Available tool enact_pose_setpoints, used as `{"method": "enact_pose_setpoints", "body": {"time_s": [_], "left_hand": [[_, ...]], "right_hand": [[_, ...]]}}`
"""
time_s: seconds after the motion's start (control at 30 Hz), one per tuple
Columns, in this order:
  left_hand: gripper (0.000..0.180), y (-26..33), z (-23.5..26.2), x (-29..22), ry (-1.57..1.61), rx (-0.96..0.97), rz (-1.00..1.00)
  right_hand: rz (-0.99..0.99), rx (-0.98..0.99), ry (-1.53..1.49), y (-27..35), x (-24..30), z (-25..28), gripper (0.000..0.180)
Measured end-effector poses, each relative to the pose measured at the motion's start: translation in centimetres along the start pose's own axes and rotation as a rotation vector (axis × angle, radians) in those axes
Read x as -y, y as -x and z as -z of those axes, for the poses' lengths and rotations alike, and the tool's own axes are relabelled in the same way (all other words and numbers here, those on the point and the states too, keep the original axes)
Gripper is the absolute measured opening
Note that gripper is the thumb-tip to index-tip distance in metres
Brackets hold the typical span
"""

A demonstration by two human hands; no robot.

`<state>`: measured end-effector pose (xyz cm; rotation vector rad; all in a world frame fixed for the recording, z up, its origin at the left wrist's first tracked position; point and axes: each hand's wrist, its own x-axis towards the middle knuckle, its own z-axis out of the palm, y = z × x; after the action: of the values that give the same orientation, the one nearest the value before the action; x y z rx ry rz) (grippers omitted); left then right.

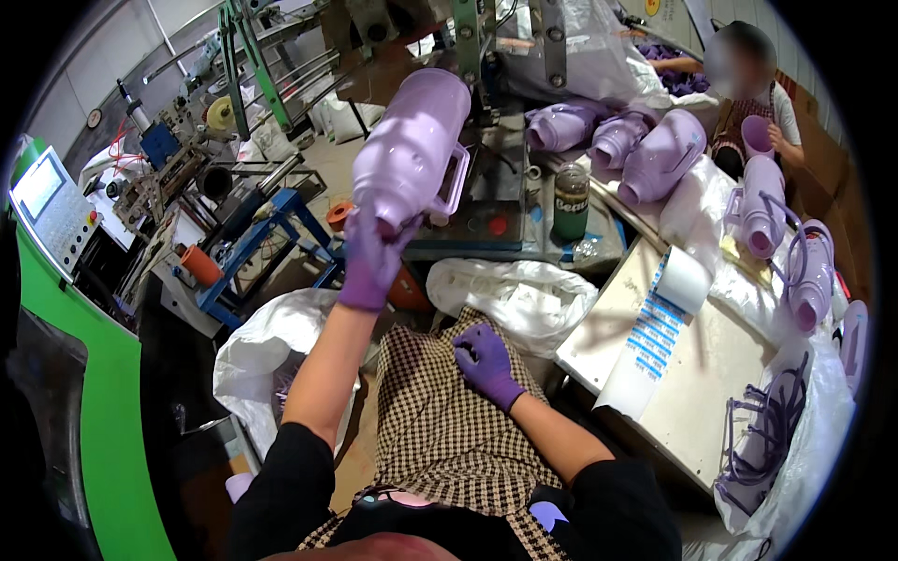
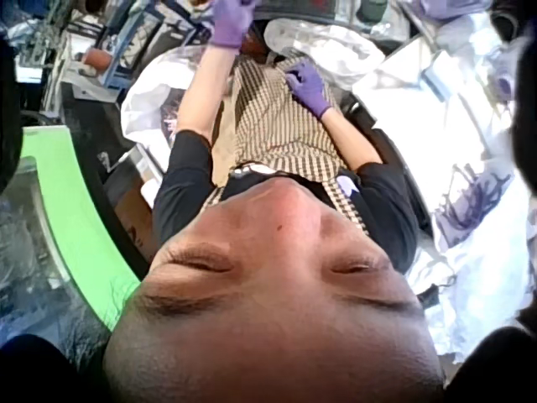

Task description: The person assembles purple water bottles by attaching handles and screwing on lids. They pick up a bottle, attach a handle, and then screw on a lid, repeating this process for multiple units in a factory setting.

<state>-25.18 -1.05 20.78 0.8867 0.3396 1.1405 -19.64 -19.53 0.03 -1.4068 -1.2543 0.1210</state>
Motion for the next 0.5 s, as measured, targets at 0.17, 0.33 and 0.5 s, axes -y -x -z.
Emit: {"method": "enact_pose_setpoints", "body": {"time_s": [0.17,0.33,0.5], "left_hand": [[0.073,-13.0,-8.5,5.1,-0.417,-0.117,-0.126],[0.085,-21.6,-4.4,7.8,-1.148,-0.243,-0.981],[0.081,-16.1,-5.7,4.9,-1.533,0.242,-1.141]], "right_hand": [[-0.024,0.014,0.077,0.3,-1.2,0.5,0.014],[0.035,0.058,0.054,-0.4,-0.6,-0.7,0.013],[0.051,0.009,0.092,-0.1,-1.6,0.1,0.012]]}}
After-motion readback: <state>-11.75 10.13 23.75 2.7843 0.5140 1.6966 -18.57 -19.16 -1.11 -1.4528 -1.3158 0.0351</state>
